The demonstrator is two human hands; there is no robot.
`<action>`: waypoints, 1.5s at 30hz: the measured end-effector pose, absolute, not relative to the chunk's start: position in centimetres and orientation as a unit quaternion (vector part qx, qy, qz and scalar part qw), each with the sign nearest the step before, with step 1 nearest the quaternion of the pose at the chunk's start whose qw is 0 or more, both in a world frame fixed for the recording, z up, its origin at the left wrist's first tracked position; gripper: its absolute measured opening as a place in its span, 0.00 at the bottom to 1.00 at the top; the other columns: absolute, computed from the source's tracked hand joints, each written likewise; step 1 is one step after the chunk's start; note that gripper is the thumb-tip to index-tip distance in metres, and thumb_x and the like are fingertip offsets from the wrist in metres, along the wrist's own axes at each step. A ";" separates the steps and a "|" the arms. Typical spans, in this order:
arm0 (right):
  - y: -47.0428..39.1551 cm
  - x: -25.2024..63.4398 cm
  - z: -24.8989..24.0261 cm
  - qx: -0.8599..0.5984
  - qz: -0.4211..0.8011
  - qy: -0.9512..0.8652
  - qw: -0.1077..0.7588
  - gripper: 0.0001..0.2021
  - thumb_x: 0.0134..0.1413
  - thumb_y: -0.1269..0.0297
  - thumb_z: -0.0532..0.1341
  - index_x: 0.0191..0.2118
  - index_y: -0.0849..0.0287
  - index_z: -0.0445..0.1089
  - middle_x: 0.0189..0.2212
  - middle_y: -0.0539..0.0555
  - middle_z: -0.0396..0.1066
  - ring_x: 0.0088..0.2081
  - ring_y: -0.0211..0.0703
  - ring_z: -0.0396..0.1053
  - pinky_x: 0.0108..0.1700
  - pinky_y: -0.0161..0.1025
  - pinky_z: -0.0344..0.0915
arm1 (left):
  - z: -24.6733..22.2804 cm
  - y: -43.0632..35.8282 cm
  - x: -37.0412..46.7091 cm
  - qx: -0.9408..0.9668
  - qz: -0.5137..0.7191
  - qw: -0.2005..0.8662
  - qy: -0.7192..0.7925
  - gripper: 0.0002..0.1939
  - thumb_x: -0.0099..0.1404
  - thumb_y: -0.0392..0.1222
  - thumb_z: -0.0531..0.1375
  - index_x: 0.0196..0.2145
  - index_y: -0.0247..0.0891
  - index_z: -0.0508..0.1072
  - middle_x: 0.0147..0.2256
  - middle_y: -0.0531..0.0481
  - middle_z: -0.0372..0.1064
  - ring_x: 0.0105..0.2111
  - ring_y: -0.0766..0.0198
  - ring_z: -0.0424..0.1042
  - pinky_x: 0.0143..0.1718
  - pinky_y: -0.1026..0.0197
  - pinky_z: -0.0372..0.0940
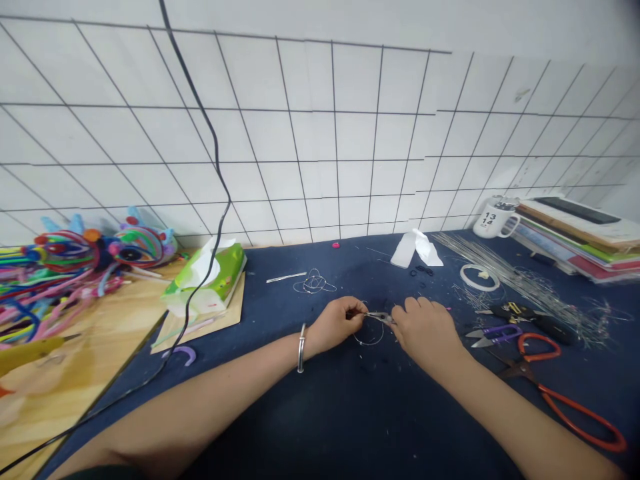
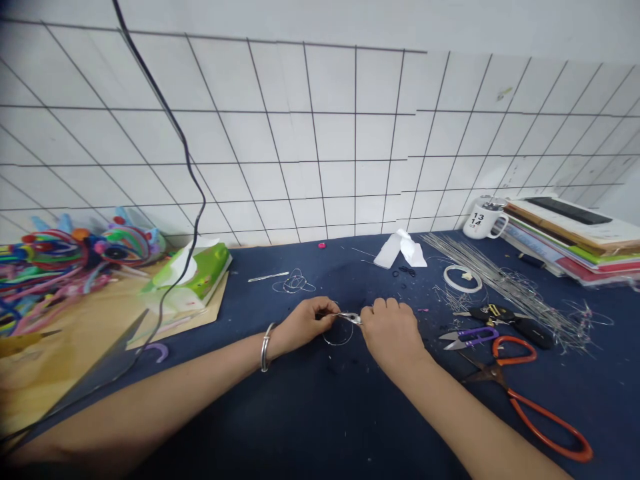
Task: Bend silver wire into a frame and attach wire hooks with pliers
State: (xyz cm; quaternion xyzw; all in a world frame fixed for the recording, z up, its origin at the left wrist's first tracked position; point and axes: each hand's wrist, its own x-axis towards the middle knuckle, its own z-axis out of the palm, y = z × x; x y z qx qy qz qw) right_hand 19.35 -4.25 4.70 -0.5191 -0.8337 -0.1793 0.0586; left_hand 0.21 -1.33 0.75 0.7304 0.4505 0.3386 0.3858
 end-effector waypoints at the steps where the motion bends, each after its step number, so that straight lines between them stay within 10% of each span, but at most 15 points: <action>1: -4.3 19.3 4.6 -0.516 -0.188 -0.833 0.064 0.08 0.53 0.63 0.52 0.28 0.59 0.65 0.26 0.55 0.62 0.31 0.44 0.57 0.31 0.39 0.44 | 0.7 -1.3 0.2 0.732 0.336 0.386 0.451 0.08 0.53 0.32 0.52 0.29 0.33 0.69 0.25 0.53 0.64 0.24 0.71 0.59 0.25 0.69 0.55; 45: -4.3 19.2 4.4 -0.495 -0.203 -0.841 0.082 0.07 0.52 0.67 0.52 0.27 0.59 0.64 0.25 0.54 0.61 0.30 0.42 0.55 0.31 0.39 0.42 | 0.7 -0.5 -0.6 0.774 0.299 0.359 0.428 0.08 0.55 0.33 0.52 0.31 0.34 0.70 0.28 0.52 0.65 0.26 0.70 0.62 0.28 0.68 0.58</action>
